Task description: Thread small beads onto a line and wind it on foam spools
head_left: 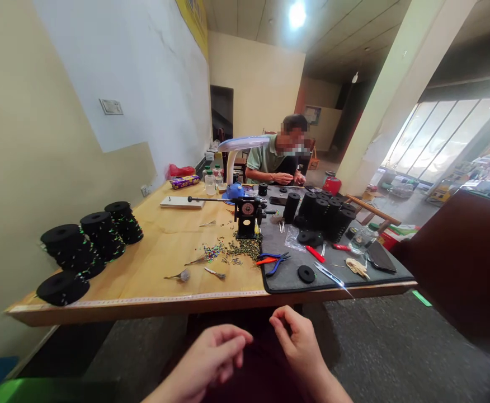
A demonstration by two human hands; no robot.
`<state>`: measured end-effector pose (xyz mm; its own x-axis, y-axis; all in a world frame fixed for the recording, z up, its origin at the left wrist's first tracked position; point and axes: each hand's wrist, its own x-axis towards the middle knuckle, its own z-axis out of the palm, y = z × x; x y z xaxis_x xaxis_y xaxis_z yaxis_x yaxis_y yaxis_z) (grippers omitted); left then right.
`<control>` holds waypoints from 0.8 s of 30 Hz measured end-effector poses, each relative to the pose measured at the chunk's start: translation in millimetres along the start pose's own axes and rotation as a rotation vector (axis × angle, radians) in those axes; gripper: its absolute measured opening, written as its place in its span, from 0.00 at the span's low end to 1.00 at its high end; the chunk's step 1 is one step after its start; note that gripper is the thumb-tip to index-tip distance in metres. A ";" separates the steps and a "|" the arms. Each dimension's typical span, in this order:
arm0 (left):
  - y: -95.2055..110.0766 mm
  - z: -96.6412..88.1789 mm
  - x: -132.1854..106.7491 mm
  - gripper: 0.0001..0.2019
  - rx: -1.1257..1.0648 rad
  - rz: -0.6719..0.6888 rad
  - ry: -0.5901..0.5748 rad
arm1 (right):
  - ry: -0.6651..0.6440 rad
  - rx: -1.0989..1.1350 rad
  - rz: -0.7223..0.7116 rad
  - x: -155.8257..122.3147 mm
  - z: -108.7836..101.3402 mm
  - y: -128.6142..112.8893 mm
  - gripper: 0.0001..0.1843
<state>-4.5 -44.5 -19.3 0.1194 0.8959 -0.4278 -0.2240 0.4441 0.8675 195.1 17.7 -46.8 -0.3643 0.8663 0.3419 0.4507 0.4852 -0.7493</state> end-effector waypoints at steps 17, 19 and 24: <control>-11.2 28.3 38.6 0.23 -0.062 0.148 0.028 | -0.008 -0.084 -0.281 -35.1 12.0 34.8 0.08; -11.4 28.3 38.8 0.23 0.007 0.173 0.023 | -0.033 -0.093 -0.284 -34.7 11.8 37.5 0.08; -17.1 31.1 40.5 0.25 0.224 0.280 0.013 | -0.030 -0.014 -0.155 -24.9 4.9 24.2 0.08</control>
<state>34.2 -16.0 -43.5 0.0708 0.9833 -0.1678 -0.0289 0.1701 0.9850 211.1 7.3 -76.2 -0.4546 0.7768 0.4358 0.3986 0.6150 -0.6804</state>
